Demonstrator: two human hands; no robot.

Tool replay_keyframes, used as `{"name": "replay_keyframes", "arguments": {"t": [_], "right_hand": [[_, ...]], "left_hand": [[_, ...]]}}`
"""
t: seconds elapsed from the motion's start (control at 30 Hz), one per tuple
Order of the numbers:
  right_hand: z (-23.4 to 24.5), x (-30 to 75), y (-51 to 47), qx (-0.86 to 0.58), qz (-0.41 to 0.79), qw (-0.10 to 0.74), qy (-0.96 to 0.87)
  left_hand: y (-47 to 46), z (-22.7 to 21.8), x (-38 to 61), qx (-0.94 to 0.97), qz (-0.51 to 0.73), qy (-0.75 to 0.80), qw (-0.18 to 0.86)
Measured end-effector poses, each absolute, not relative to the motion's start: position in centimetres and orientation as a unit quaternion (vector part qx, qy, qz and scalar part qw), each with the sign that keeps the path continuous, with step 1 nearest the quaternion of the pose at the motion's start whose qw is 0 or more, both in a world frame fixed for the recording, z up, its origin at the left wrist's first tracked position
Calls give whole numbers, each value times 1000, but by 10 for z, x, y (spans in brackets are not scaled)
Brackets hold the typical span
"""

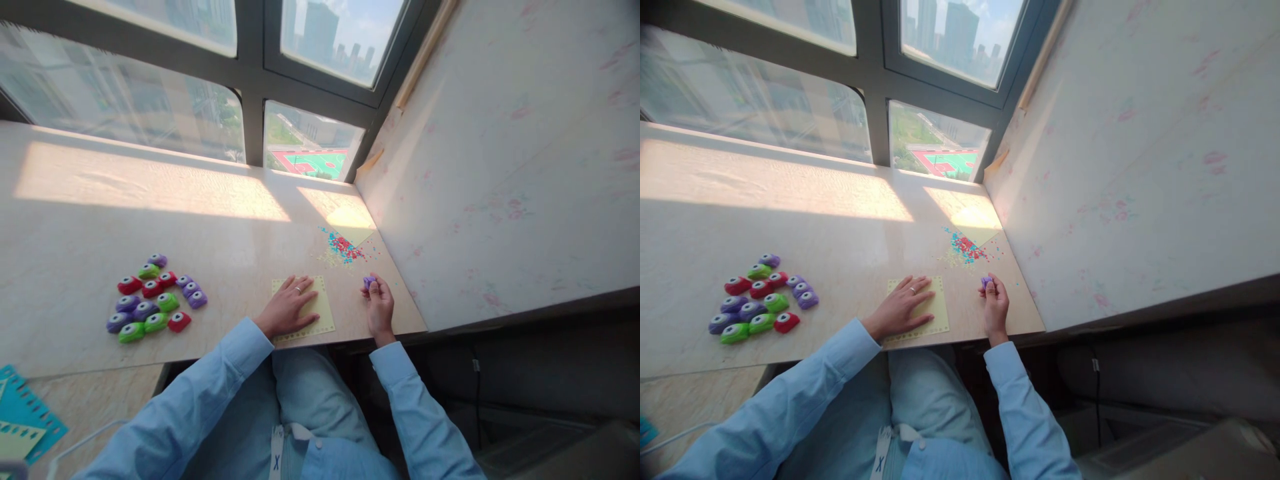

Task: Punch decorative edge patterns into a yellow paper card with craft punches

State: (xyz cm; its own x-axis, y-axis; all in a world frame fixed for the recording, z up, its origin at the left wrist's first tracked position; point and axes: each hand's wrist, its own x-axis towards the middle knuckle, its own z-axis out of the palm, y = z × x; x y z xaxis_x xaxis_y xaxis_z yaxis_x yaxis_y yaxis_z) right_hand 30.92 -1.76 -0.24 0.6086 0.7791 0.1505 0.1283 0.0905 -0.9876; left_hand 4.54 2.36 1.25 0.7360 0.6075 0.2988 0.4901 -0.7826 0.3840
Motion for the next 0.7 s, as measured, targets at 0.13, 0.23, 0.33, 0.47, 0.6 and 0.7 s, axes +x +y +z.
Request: {"name": "replay_keyframes", "arguments": {"t": [0.13, 0.23, 0.33, 0.47, 0.6, 0.7], "right_hand": [[-2, 349, -22, -675, 182, 590, -403], [-3, 383, -28, -716, 56, 489, -495], [-6, 405, -30, -732, 11, 433, -525], [-11, 411, -23, -746, -43, 407, -526], [-16, 411, -18, -760, -92, 378, -520], [-18, 414, -18, -767, -114, 369, -513]], "left_hand": [[23, 11, 47, 917, 238, 293, 129], [22, 10, 49, 914, 272, 277, 120], [21, 9, 49, 913, 294, 261, 113], [19, 11, 48, 906, 315, 260, 114], [18, 12, 48, 902, 328, 260, 108], [18, 12, 48, 900, 334, 257, 110]]}}
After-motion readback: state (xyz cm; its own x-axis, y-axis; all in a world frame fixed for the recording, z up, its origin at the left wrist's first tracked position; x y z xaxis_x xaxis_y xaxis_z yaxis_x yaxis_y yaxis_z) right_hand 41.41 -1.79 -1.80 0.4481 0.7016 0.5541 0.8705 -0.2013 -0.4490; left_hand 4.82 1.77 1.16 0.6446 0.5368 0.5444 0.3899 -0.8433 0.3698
